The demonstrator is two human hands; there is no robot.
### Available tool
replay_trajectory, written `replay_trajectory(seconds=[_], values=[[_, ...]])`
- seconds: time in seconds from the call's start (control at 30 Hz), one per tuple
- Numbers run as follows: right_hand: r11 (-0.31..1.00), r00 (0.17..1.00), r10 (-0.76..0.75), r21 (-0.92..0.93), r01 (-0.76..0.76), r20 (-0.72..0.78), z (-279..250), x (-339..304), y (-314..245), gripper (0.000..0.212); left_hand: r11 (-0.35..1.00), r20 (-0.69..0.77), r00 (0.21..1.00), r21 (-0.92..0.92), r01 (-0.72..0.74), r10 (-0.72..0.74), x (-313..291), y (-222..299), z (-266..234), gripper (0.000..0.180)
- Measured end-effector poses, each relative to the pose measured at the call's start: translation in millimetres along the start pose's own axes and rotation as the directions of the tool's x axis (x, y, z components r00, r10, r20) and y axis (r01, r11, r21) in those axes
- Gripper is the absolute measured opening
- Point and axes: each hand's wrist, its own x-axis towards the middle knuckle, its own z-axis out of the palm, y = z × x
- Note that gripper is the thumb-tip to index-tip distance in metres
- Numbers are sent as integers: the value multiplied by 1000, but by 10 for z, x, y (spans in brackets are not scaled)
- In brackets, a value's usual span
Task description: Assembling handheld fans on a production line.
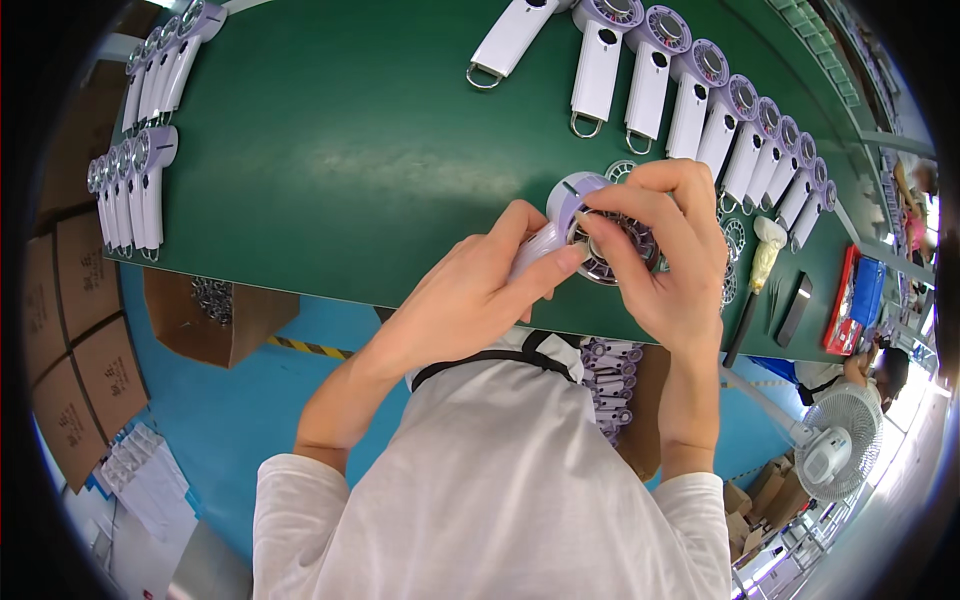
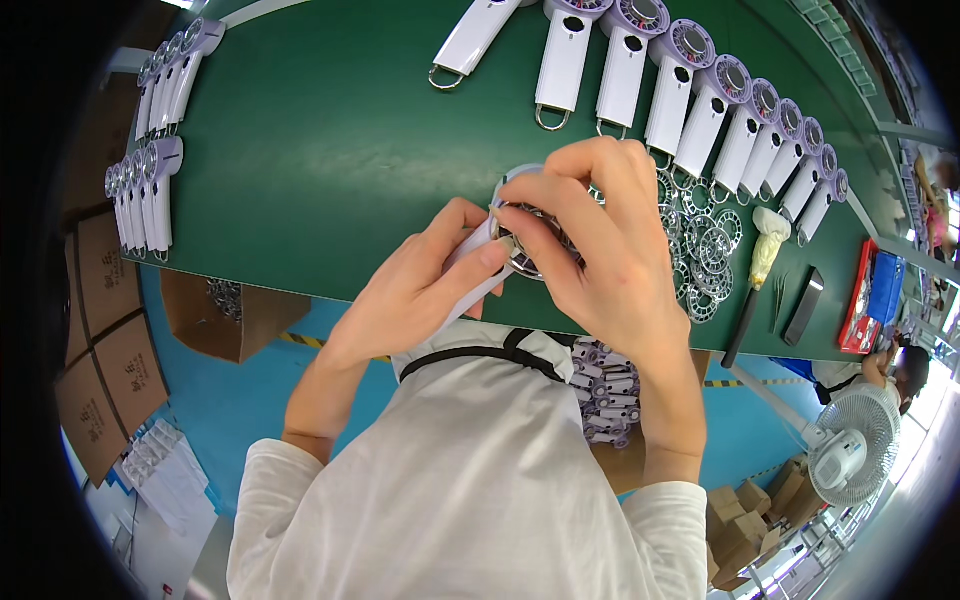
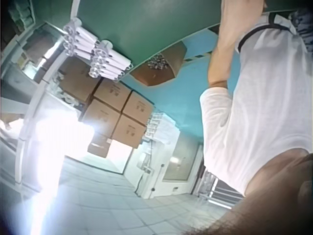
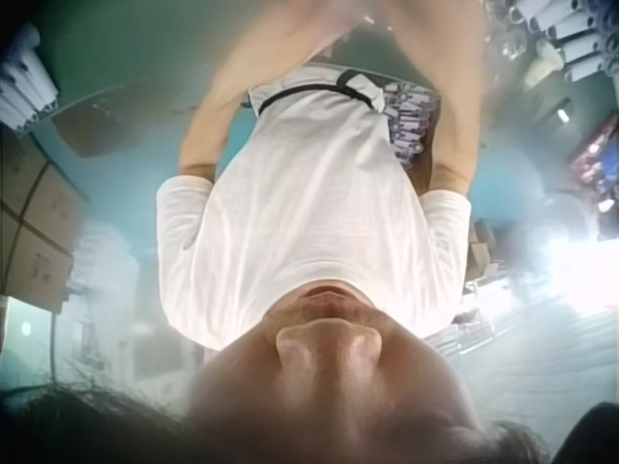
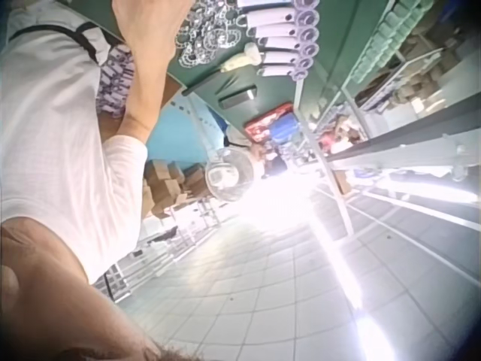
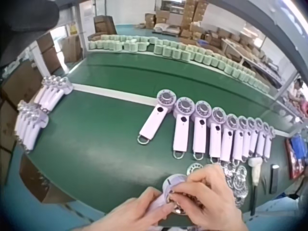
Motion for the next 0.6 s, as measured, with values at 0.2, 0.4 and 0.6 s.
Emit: replay_trajectory(seconds=[0.2, 0.4, 0.6], values=[[1000, 993, -5, 31, 1, 115, -91, 86, -14, 18, 994, -14, 997, 81, -72, 74, -25, -46, -9, 48], [990, 982, 26, 132, -51, 189, -132, 102, -43, 13, 983, -38, 995, 161, -89, 96, -33, -21, -31, 39], [988, 947, 21, 136, -67, 319, -207, 168, -65, 8, 971, -51, 993, 220, -89, 102, -42, -1, -22, 42]])
